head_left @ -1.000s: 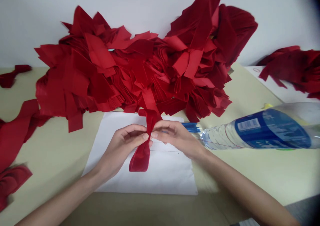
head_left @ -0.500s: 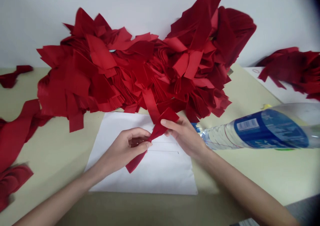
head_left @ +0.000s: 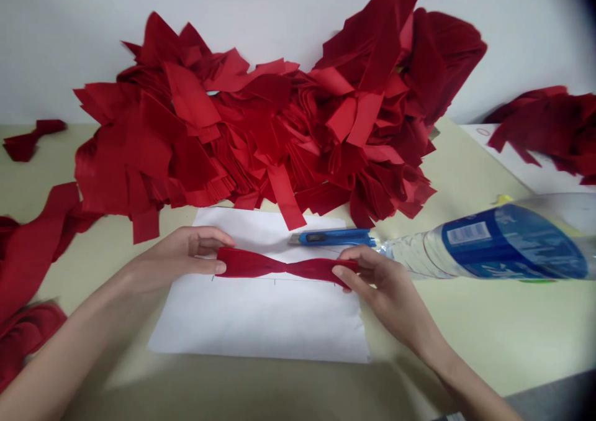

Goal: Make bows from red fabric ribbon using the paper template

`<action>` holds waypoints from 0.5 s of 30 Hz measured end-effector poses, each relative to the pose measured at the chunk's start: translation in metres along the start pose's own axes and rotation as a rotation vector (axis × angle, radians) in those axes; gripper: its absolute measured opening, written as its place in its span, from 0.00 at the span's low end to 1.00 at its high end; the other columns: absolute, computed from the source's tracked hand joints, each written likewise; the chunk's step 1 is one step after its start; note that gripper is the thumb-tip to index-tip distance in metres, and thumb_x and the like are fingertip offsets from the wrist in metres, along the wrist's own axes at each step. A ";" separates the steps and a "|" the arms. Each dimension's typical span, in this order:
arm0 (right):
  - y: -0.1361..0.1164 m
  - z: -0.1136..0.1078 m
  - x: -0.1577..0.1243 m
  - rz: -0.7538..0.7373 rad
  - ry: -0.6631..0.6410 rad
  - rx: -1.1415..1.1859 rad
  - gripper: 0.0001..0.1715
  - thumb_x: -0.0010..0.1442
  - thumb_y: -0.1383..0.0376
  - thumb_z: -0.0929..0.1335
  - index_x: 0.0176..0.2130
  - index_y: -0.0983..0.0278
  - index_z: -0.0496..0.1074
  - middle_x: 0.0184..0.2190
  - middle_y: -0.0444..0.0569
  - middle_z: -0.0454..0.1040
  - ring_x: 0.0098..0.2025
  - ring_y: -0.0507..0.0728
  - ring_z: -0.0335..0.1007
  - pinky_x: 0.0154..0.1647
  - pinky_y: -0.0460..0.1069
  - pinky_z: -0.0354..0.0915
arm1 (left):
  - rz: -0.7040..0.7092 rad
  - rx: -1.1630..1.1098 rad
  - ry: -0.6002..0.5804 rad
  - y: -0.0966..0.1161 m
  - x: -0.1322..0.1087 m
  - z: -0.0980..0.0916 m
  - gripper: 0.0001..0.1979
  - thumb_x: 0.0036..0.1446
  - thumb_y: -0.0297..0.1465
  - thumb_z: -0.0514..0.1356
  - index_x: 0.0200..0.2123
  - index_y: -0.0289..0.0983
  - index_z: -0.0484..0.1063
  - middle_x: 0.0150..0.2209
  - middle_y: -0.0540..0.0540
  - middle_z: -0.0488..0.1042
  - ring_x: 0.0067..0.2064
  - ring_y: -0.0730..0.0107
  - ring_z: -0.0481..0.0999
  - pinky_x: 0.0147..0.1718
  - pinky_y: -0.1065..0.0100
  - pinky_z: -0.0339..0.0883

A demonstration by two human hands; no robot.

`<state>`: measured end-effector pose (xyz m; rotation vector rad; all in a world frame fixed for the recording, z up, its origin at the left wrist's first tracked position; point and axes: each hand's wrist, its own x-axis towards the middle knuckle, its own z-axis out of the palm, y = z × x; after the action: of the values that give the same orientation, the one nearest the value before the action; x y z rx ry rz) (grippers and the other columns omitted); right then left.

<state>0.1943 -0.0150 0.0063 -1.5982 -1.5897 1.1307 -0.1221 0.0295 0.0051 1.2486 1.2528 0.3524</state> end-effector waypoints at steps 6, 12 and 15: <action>0.014 0.007 -0.003 0.095 -0.105 0.028 0.10 0.55 0.58 0.68 0.32 0.63 0.70 0.21 0.43 0.70 0.21 0.51 0.67 0.24 0.47 0.66 | -0.062 -0.011 0.182 -0.012 -0.008 0.009 0.15 0.40 0.34 0.68 0.36 0.43 0.76 0.31 0.48 0.75 0.33 0.63 0.76 0.31 0.67 0.70; 0.021 0.013 0.001 0.056 -0.052 -0.070 0.09 0.55 0.59 0.69 0.34 0.61 0.67 0.20 0.41 0.69 0.19 0.52 0.65 0.21 0.48 0.65 | -0.032 0.115 0.308 -0.014 -0.013 0.024 0.11 0.40 0.34 0.67 0.31 0.41 0.75 0.25 0.51 0.72 0.29 0.65 0.74 0.28 0.69 0.67; 0.021 0.016 0.000 -0.004 -0.009 -0.198 0.08 0.54 0.60 0.69 0.35 0.60 0.68 0.20 0.41 0.69 0.21 0.52 0.66 0.22 0.48 0.66 | -0.017 0.171 0.338 -0.012 -0.015 0.026 0.11 0.42 0.35 0.67 0.31 0.41 0.74 0.27 0.49 0.74 0.31 0.64 0.74 0.30 0.67 0.68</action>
<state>0.1896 -0.0194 -0.0193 -1.7165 -1.7562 1.0053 -0.1105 0.0001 -0.0017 1.3604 1.6078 0.4652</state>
